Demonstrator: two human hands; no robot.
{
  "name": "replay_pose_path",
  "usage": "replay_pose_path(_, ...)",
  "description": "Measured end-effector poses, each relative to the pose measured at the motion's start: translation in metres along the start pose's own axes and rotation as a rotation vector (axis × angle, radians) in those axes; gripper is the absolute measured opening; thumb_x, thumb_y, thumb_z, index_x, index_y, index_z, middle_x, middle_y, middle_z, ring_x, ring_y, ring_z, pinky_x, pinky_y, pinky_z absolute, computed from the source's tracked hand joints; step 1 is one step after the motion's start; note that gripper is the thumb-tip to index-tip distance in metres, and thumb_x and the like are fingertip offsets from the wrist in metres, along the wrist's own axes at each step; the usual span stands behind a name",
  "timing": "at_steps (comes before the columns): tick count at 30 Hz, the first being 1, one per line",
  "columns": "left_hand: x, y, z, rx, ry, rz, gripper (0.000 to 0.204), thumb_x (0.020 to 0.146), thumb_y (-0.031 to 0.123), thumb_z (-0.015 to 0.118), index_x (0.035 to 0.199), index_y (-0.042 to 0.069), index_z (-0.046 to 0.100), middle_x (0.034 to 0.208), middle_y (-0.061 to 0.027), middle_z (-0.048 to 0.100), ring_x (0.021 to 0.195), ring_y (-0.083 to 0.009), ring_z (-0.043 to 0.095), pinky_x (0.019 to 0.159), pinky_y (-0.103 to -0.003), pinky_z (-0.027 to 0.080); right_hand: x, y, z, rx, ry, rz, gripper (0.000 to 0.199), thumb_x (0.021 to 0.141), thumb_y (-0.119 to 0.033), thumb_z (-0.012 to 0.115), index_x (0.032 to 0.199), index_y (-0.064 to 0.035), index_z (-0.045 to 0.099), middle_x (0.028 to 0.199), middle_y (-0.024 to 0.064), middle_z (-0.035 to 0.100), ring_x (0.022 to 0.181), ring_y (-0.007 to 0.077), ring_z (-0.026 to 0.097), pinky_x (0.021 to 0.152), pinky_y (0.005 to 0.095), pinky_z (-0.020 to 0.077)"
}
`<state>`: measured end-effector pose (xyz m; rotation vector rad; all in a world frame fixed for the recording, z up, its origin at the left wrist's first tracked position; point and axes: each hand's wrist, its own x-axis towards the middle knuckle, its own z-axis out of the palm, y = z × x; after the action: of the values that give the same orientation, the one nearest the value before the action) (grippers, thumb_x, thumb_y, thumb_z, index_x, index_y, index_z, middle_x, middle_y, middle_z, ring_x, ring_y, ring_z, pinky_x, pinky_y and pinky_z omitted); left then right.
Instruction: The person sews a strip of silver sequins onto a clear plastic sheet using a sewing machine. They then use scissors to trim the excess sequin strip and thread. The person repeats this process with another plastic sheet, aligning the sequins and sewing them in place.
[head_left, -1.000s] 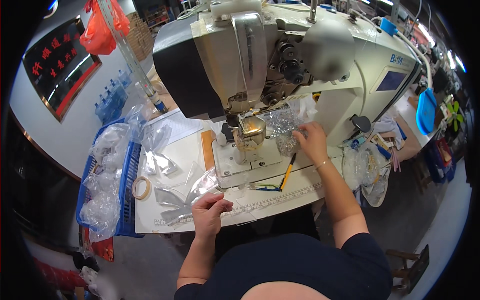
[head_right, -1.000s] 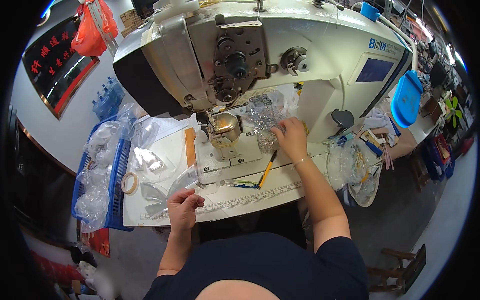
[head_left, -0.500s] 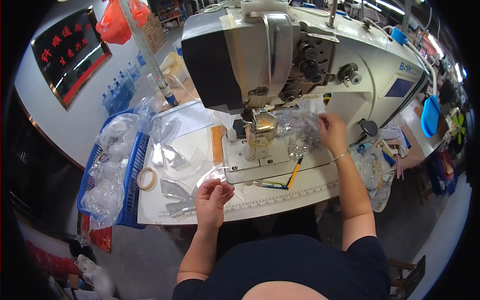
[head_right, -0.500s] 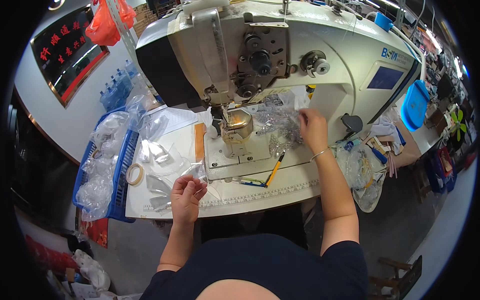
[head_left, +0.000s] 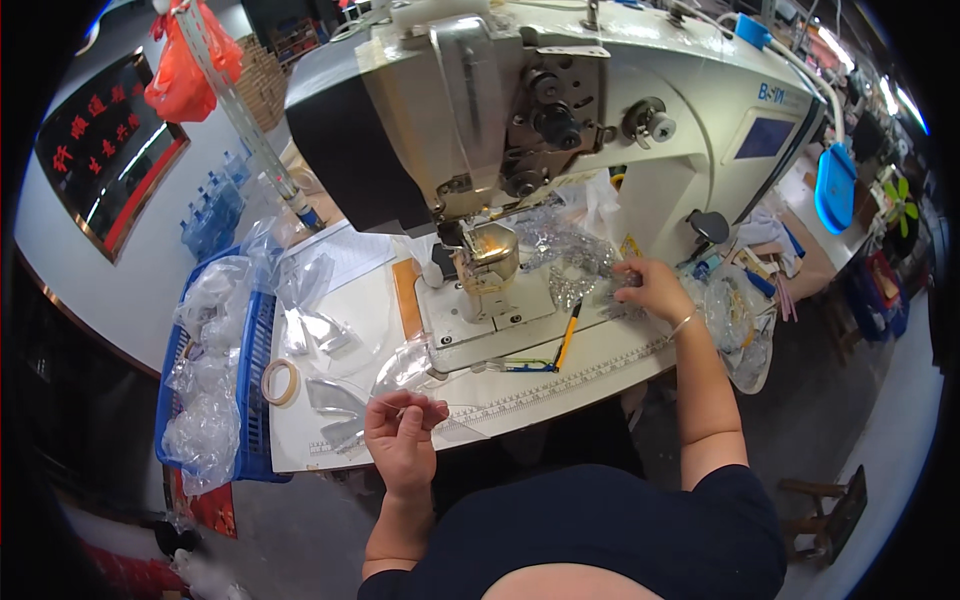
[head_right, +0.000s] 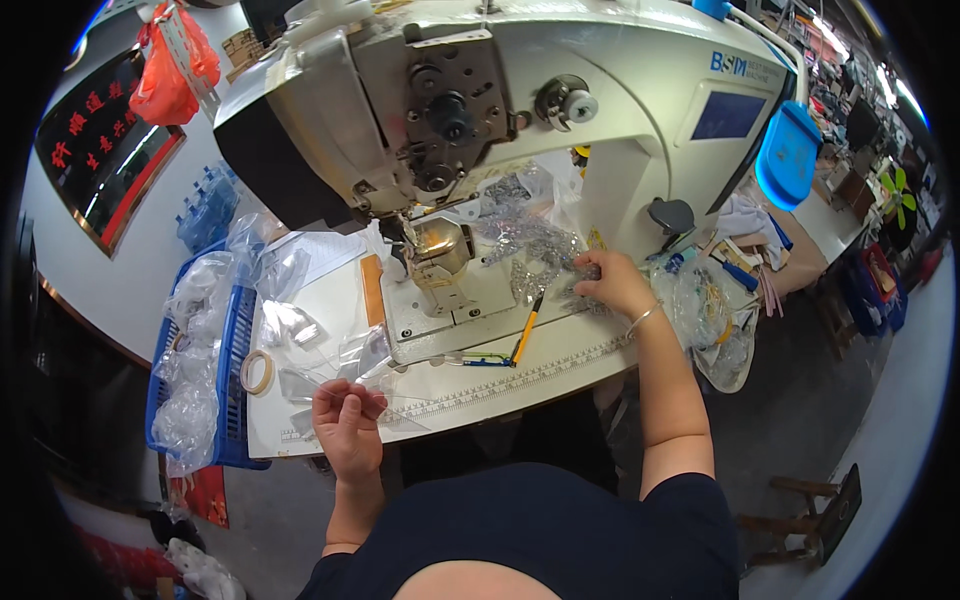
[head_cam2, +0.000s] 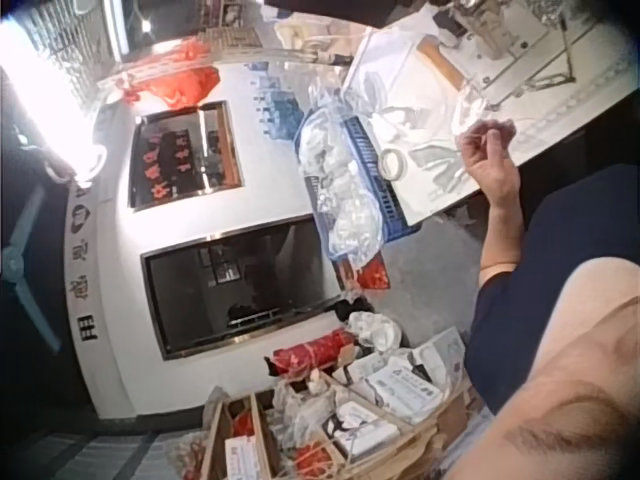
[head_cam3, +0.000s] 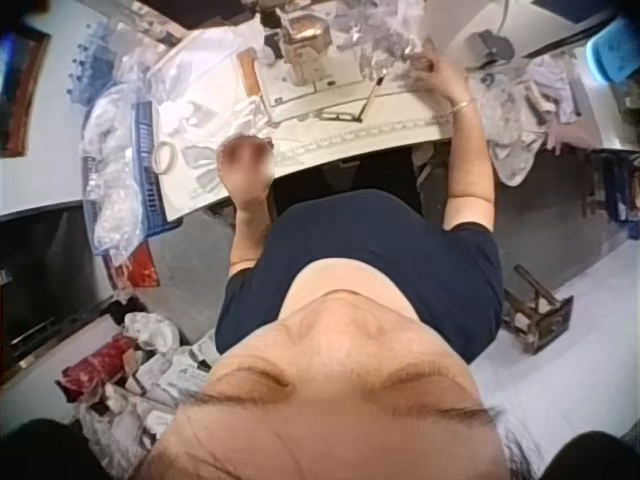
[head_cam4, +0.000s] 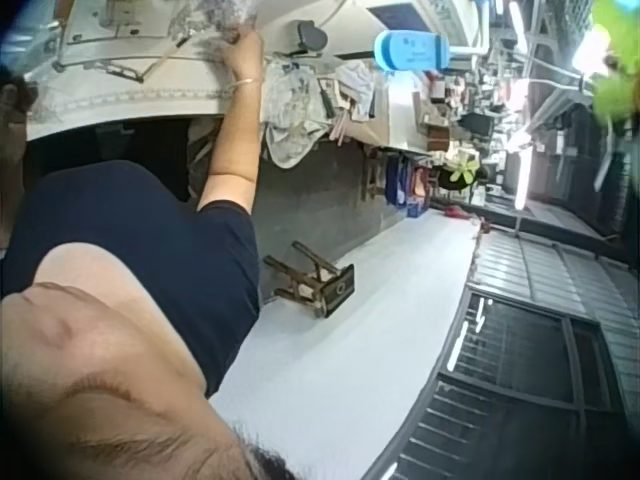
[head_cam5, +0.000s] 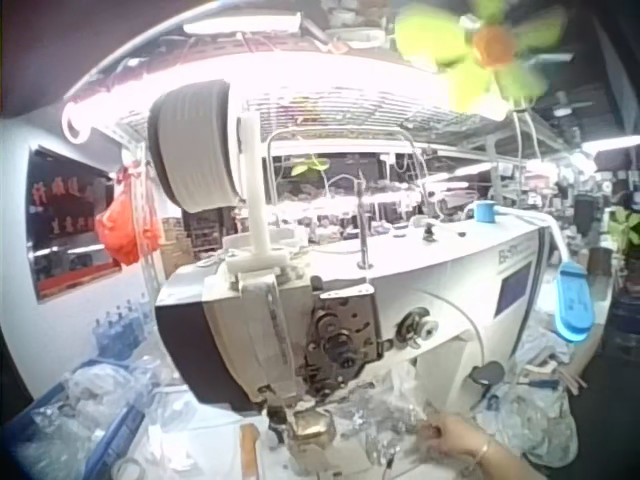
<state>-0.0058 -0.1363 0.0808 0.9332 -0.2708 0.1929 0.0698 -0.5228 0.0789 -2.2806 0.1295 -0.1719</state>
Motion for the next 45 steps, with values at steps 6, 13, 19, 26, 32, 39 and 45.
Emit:
replay_pose_path(6, 0.002, -0.016, 0.011, 0.000, 0.003, -0.165, 0.020, 0.088, 0.000, 0.053, 0.107, 0.003, 0.052, 0.093, -0.0082, 0.061, 0.079, -0.0217, 0.063, 0.074, -0.035, 0.055, -0.036, 0.022, 0.041, 0.050, 0.148, -0.091, 0.048, 0.061, -0.004, 0.075, 0.107, -0.0014, 0.060, 0.079, 0.0069, 0.061, 0.072, 0.0172, 0.059, 0.068, 0.0281, 0.0477)
replay_pose_path(13, 0.016, -0.020, 0.028, -0.066, -0.131, -0.142, 0.016, 0.089, -0.001, 0.051, 0.105, 0.001, 0.052, 0.093, -0.0117, 0.061, 0.085, -0.0252, 0.064, 0.077, -0.038, 0.055, -0.042, -0.001, 0.047, 0.229, 0.255, -0.099, 0.015, 0.073, -0.003, 0.068, 0.086, 0.0018, 0.062, 0.070, 0.0027, 0.059, 0.062, 0.0110, 0.055, 0.059, 0.0248, 0.0453)
replay_pose_path(19, 0.025, -0.024, 0.063, -0.142, -0.267, -0.369, 0.009, 0.087, -0.001, 0.054, 0.096, -0.001, 0.056, 0.091, -0.0156, 0.063, 0.081, -0.0267, 0.066, 0.073, -0.039, 0.056, -0.052, -0.067, 0.095, 0.441, -0.305, -0.048, 0.014, 0.077, -0.012, 0.070, 0.080, 0.0001, 0.063, 0.063, -0.0002, 0.059, 0.058, 0.0050, 0.053, 0.052, 0.0210, 0.0418)
replay_pose_path(26, 0.015, -0.066, 0.023, 0.134, 0.043, -0.401, 0.007, 0.083, -0.001, 0.062, 0.090, -0.002, 0.059, 0.085, -0.0119, 0.063, 0.077, -0.0201, 0.066, 0.069, -0.033, 0.058, -0.062, -0.080, 0.139, 0.877, -0.305, 0.044, 0.015, 0.081, -0.013, 0.069, 0.083, -0.0006, 0.062, 0.068, -0.0007, 0.061, 0.060, 0.0034, 0.052, 0.055, 0.0183, 0.0415)
replay_pose_path(32, 0.012, -0.064, 0.022, 0.223, 0.156, -0.380, 0.007, 0.081, 0.001, 0.065, 0.087, -0.002, 0.062, 0.077, -0.0076, 0.062, 0.063, -0.0125, 0.060, 0.056, -0.024, 0.050, -0.067, -0.084, 0.138, 1.117, -0.361, 0.193, 0.009, 0.082, -0.008, 0.066, 0.085, -0.0002, 0.062, 0.073, -0.0002, 0.061, 0.061, 0.0035, 0.051, 0.054, 0.0174, 0.0392)
replay_pose_path(39, 0.012, -0.070, 0.022, 0.265, 0.178, -0.335, 0.009, 0.079, 0.004, 0.068, 0.084, -0.001, 0.063, 0.075, -0.0058, 0.063, 0.062, -0.0086, 0.056, 0.055, -0.020, 0.044, -0.068, -0.084, 0.140, 1.127, -0.326, 0.157, 0.009, 0.083, -0.007, 0.064, 0.087, 0.0011, 0.062, 0.076, 0.0009, 0.062, 0.062, 0.0031, 0.051, 0.054, 0.0162, 0.0380)
replay_pose_path(45, 0.014, -0.076, 0.020, 0.306, 0.168, -0.312, 0.008, 0.080, 0.002, 0.066, 0.084, -0.001, 0.061, 0.079, -0.0079, 0.063, 0.067, -0.0113, 0.059, 0.060, -0.024, 0.051, -0.071, -0.090, 0.142, 1.165, -0.279, 0.195, 0.008, 0.084, -0.007, 0.064, 0.085, 0.0005, 0.062, 0.073, 0.0009, 0.062, 0.061, 0.0032, 0.051, 0.054, 0.0161, 0.0377)
